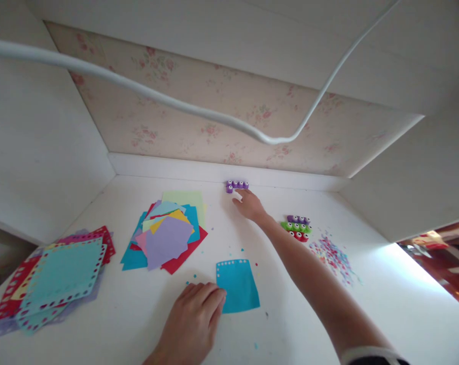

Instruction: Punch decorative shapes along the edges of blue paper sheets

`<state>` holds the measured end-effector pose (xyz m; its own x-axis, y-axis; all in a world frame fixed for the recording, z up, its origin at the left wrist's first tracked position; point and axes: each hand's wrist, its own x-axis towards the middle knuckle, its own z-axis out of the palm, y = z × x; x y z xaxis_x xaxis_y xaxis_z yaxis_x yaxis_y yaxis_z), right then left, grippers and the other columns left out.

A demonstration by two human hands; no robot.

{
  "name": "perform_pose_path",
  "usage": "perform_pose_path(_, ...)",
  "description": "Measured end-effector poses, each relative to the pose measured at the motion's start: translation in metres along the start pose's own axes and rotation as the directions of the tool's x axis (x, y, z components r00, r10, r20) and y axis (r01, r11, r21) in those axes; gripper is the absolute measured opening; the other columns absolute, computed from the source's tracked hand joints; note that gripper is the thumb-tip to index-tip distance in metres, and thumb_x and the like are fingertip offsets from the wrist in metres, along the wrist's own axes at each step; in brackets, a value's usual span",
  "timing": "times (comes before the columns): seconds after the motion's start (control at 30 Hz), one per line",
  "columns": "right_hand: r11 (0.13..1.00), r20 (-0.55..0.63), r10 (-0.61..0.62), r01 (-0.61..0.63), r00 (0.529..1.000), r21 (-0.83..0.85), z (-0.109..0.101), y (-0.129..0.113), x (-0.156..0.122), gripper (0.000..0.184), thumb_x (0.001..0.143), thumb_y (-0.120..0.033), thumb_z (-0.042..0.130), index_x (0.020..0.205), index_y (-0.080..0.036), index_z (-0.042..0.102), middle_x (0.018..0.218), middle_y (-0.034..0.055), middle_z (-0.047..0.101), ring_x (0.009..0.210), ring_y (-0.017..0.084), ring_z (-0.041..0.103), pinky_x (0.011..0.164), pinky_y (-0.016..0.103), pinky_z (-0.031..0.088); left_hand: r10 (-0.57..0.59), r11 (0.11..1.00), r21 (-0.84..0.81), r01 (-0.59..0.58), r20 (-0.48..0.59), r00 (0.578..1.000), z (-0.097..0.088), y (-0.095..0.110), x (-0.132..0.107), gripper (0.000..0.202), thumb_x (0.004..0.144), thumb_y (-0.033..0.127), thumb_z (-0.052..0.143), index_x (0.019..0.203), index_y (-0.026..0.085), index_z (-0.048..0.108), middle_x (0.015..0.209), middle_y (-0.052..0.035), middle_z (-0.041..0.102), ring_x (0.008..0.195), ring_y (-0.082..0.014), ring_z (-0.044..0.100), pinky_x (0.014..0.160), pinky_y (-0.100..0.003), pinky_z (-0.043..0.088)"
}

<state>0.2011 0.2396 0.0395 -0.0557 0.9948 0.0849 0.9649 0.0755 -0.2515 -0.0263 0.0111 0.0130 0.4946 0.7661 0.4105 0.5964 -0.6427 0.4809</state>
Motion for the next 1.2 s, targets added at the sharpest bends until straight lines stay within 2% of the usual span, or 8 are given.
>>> perform_pose_path(0.17, 1.000, -0.024, -0.014, 0.014, 1.000, 0.028, 0.016, -0.025, 0.035, 0.042, 0.097, -0.035, 0.060, 0.135, -0.019, 0.053, 0.141, 0.0116, 0.052, 0.122, 0.028, 0.055, 0.101, 0.052, 0.046, 0.035, 0.999, -0.022, -0.034, 0.075, 0.997, 0.008, 0.001, -0.004, 0.017, 0.093, 0.014, 0.049, 0.095, 0.023, 0.063, 0.087, -0.0014, 0.071, 0.080, -0.0225, 0.066, 0.078, -0.040, 0.052)
perform_pose_path(0.33, 0.994, -0.051, 0.064, -0.059, 0.997, 0.089, 0.022, -0.026, 0.044, 0.032, 0.097, -0.034, 0.061, 0.125, -0.018, 0.059, 0.128, 0.0097, 0.060, 0.110, 0.025, 0.062, 0.092, 0.047, 0.053, 0.051, 0.997, -0.068, -0.044, 0.099, 0.994, 0.014, -0.002, -0.006, 0.019, 0.091, 0.012, 0.054, 0.103, 0.023, 0.064, 0.098, -0.0018, 0.073, 0.090, -0.0225, 0.065, 0.084, -0.040, 0.050)
perform_pose_path(0.47, 0.979, -0.090, 0.064, -0.045, 0.994, 0.201, 0.016, -0.023, 0.031, 0.026, 0.096, -0.022, 0.058, 0.121, -0.018, 0.061, 0.130, 0.0119, 0.060, 0.115, 0.026, 0.060, 0.099, 0.047, 0.049, 0.031, 0.994, -0.108, -0.017, 0.126, 0.991, 0.012, -0.001, -0.005, 0.028, 0.088, 0.008, 0.057, 0.111, 0.024, 0.063, 0.112, 0.0000, 0.072, 0.100, -0.0226, 0.063, 0.093, -0.041, 0.050)
perform_pose_path(0.6, 0.932, -0.106, -0.005, 0.043, 0.994, 0.360, 0.003, -0.027, -0.010, 0.034, 0.091, -0.018, 0.059, 0.125, -0.017, 0.056, 0.129, 0.0125, 0.061, 0.107, 0.020, 0.067, 0.095, 0.033, 0.053, -0.001, 0.997, -0.078, 0.011, 0.127, 0.992, 0.004, 0.003, -0.003, 0.029, 0.091, 0.008, 0.054, 0.113, 0.025, 0.064, 0.118, -0.0018, 0.070, 0.101, -0.0249, 0.064, 0.092, -0.047, 0.052)
perform_pose_path(0.7, 0.870, -0.075, -0.105, 0.129, 0.992, 0.477, -0.005, -0.034, -0.066, 0.040, 0.088, -0.023, 0.064, 0.126, -0.020, 0.051, 0.110, 0.0045, 0.069, 0.094, 0.015, 0.072, 0.086, 0.026, 0.057, -0.067, 0.996, -0.048, 0.068, 0.021, 0.998, -0.004, 0.002, 0.000, 0.026, 0.096, 0.012, 0.050, 0.114, 0.024, 0.064, 0.114, -0.0052, 0.069, 0.099, -0.0250, 0.065, 0.088, -0.046, 0.054)
perform_pose_path(0.83, 0.626, -0.045, -0.347, 0.268, 0.937, 0.733, -0.004, -0.044, -0.147, 0.042, 0.085, -0.018, 0.065, 0.125, -0.025, 0.052, 0.107, 0.0025, 0.071, 0.099, 0.017, 0.071, 0.091, 0.031, 0.057, -0.169, 0.985, -0.039, 0.166, -0.121, 0.978, -0.009, -0.006, 0.001, 0.029, 0.097, 0.021, 0.053, 0.126, 0.024, 0.056, 0.117, -0.0098, 0.064, 0.107, -0.0261, 0.063, 0.092, -0.044, 0.055)
perform_pose_path(1.03, 0.662, 0.075, -0.454, 0.281, 0.888, 0.695, 0.009, -0.052, -0.201, 0.055, 0.084, -0.010, 0.062, 0.135, -0.025, 0.048, 0.122, 0.0062, 0.068, 0.111, 0.020, 0.067, 0.096, 0.035, 0.055, -0.163, 0.986, -0.033, 0.161, -0.088, 0.983, 0.006, -0.017, -0.003, 0.042, 0.092, 0.020, 0.060, 0.133, 0.023, 0.050, 0.120, -0.0102, 0.063, 0.111, -0.0271, 0.064, 0.093, -0.043, 0.058)
perform_pose_path(1.2, 0.768, -0.009, -0.405, 0.345, 0.914, 0.539, 0.001, -0.036, -0.208, 0.055, 0.088, -0.028, 0.069, 0.138, -0.024, 0.048, 0.137, 0.0118, 0.057, 0.128, 0.026, 0.053, 0.107, 0.044, 0.047, -0.156, 0.988, -0.030, 0.155, -0.040, 0.987, 0.009, -0.020, -0.003, 0.029, 0.098, 0.019, 0.053, 0.127, 0.023, 0.055, 0.113, -0.0084, 0.067, 0.103, -0.0241, 0.067, 0.089, -0.041, 0.059)
